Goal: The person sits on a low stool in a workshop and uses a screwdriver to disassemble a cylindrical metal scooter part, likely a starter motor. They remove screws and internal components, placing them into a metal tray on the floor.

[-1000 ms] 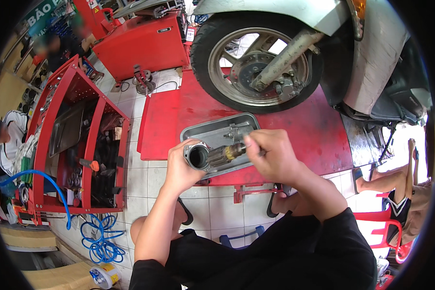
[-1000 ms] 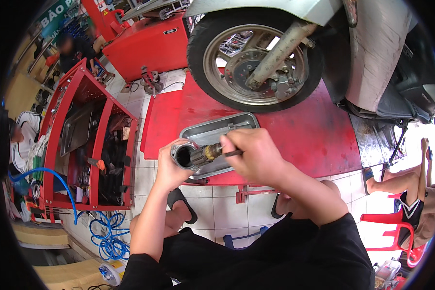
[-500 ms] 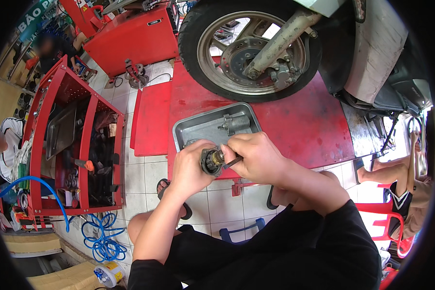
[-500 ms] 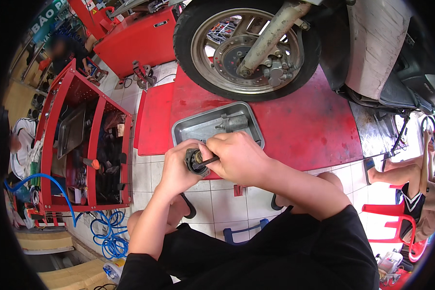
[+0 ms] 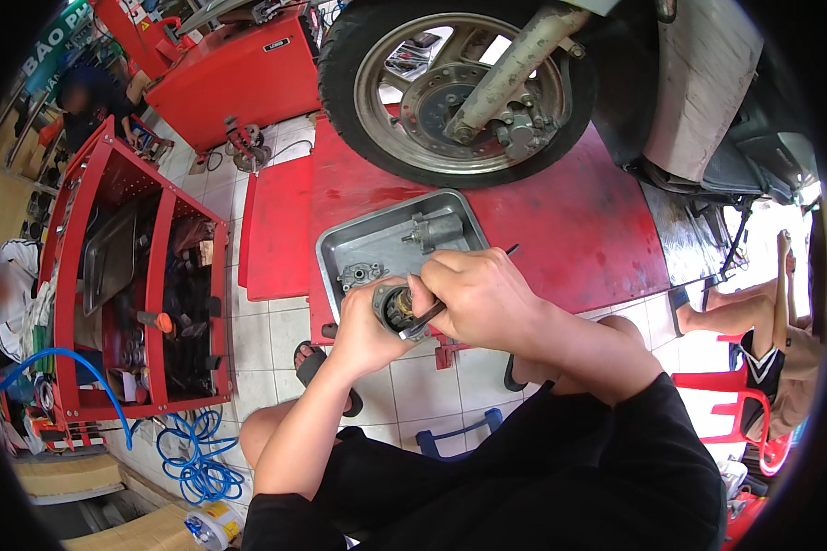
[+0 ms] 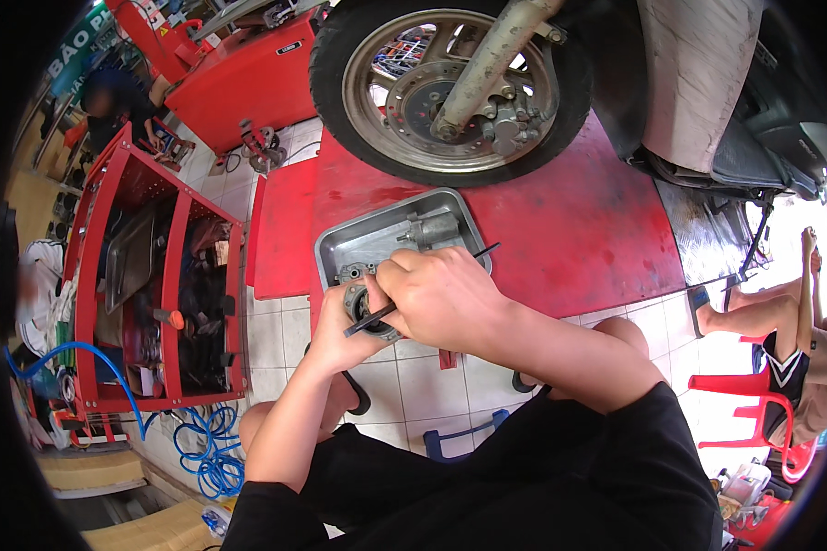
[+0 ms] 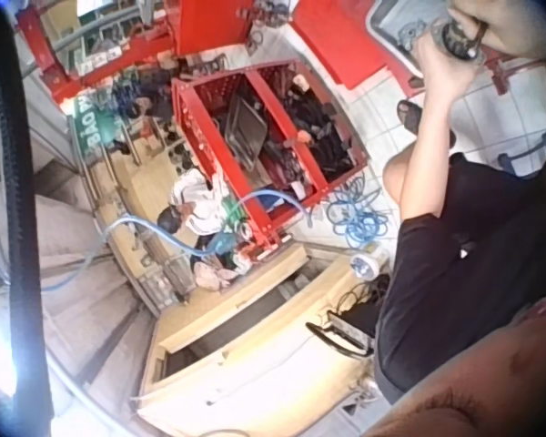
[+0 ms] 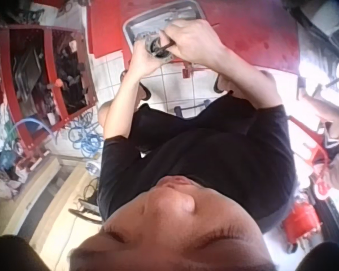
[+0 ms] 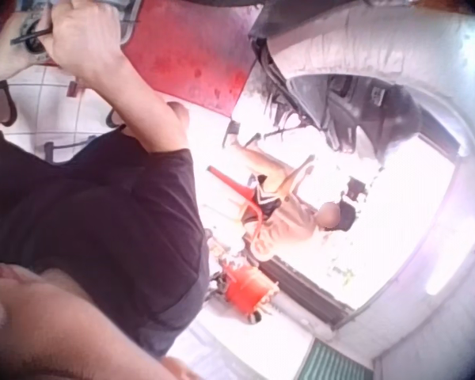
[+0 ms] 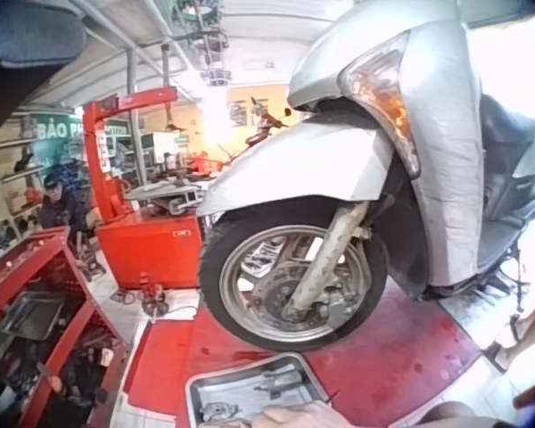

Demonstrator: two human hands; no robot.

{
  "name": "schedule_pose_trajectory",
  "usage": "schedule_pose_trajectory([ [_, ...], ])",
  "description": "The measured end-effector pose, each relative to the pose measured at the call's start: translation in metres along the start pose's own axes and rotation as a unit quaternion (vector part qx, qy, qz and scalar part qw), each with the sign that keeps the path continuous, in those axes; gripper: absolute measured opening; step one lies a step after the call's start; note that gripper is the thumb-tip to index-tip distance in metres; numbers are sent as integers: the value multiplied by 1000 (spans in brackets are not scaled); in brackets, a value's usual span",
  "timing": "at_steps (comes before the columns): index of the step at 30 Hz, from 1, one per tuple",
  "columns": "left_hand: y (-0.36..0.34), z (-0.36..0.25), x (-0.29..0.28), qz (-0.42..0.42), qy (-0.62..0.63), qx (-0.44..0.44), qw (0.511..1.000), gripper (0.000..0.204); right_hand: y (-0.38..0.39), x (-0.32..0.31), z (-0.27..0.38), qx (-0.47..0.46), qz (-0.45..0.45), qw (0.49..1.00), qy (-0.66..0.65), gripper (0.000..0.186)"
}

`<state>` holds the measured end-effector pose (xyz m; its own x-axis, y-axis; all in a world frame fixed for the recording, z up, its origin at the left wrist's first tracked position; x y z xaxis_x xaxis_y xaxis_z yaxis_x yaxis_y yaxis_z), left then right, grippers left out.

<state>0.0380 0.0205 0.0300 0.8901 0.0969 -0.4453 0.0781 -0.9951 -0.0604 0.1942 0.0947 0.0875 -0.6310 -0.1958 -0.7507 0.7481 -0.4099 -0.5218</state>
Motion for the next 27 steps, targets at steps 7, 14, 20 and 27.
schedule_pose_trajectory([
  [7,-4,7,6,23,67,-35,997,27,7,-1,3,-21,40,998,44,23],
  [14,-1,-12,-2,-30,-7,64,997,27,13,8,5,-30,80,995,48,28],
  [20,-2,-20,-8,-73,-5,149,986,31,15,10,15,-48,-13,998,43,26],
  [27,7,-24,-11,-80,23,146,986,37,16,15,25,-51,3,999,16,24],
])
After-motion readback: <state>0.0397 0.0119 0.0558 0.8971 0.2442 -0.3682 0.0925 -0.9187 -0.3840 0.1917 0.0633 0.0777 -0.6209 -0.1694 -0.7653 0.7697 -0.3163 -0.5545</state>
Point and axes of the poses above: each hand's wrist, its own y-axis away from the middle knuckle, its own x-axis out of the palm, z = x × y, the point moved 2 cm from there along -y, towards the middle knuckle
